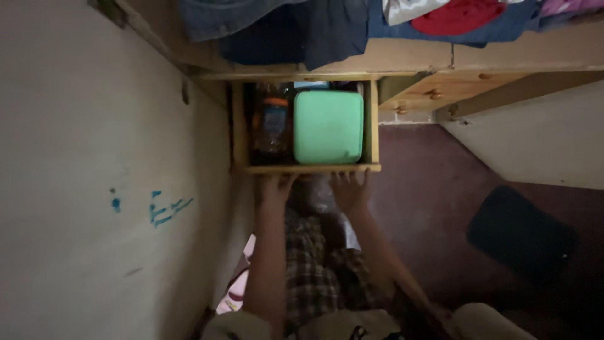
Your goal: The person opens and closes multiple drawers in a wooden dresser, rummaging through contents such as clothes, boxes, and small items. They repeatedly open and close each drawer, sometimes rearranging items inside before closing.
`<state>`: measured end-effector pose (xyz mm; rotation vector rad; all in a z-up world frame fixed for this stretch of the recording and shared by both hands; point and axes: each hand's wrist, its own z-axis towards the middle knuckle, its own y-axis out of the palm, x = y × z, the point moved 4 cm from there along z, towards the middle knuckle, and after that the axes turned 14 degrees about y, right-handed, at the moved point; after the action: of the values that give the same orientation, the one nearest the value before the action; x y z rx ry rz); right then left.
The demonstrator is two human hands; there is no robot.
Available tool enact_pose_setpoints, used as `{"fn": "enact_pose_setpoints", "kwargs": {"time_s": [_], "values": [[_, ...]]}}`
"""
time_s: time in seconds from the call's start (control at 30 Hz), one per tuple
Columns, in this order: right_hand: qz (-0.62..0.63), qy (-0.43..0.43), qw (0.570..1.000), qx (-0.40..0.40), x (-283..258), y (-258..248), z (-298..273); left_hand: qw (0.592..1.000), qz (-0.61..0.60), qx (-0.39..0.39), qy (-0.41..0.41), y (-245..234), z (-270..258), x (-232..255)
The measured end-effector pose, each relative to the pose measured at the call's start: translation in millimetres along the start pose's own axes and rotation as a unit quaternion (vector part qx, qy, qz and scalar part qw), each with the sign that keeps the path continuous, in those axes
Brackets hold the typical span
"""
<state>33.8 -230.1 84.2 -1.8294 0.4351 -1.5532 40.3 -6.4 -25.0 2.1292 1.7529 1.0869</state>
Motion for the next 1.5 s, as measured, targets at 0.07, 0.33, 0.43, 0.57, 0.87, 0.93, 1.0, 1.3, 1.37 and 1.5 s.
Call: {"fn": "enact_pose_setpoints", "kwargs": {"time_s": [0.07, 0.33, 0.43, 0.57, 0.87, 0.93, 1.0, 1.3, 1.37, 1.5], "values": [[-0.448, -0.119, 0.880, 0.104, -1.7, 12.9, 19.0, 0.999, -0.046, -0.017, 0.014, 19.2, 12.9, 1.5], [-0.904, -0.205, 0.300, 0.227, 43.7, 41.6, 127.6, 0.990, -0.068, -0.115, 0.041, 111.6, 89.3, 4.2], [-0.915, -0.136, 0.323, 0.199, 45.2, 56.8, 176.8, 0.989, -0.023, -0.146, 0.014, 149.7, 118.2, 0.9], [-0.928, 0.077, 0.325, 0.166, 40.1, 68.5, 236.4, 0.957, -0.100, -0.266, -0.052, 190.5, 144.3, 1.8], [-0.861, -0.350, 0.237, 0.284, 71.6, 35.8, 225.3, 0.937, 0.027, -0.348, -0.009, 219.2, 91.1, 26.6], [-0.929, -0.178, 0.227, 0.231, 90.0, 2.6, 231.8, 0.961, 0.024, -0.274, -0.006, 242.6, 70.7, 27.1], [-0.949, -0.070, 0.239, 0.194, 97.3, -19.3, 225.0, 0.975, 0.047, -0.218, 0.013, 253.6, 42.8, 18.7], [-0.937, 0.142, 0.225, 0.228, 179.1, -151.8, 136.8, 0.770, 0.494, -0.281, 0.290, 242.2, -165.8, 73.2], [-0.933, -0.125, 0.102, 0.323, 189.4, -157.6, 101.1, 0.756, 0.499, -0.288, 0.311, 239.6, -211.5, 86.2], [-0.932, -0.082, 0.066, 0.347, 216.3, -180.6, 60.7, 0.720, 0.477, -0.344, 0.368, 247.7, -293.7, 105.5]]}}
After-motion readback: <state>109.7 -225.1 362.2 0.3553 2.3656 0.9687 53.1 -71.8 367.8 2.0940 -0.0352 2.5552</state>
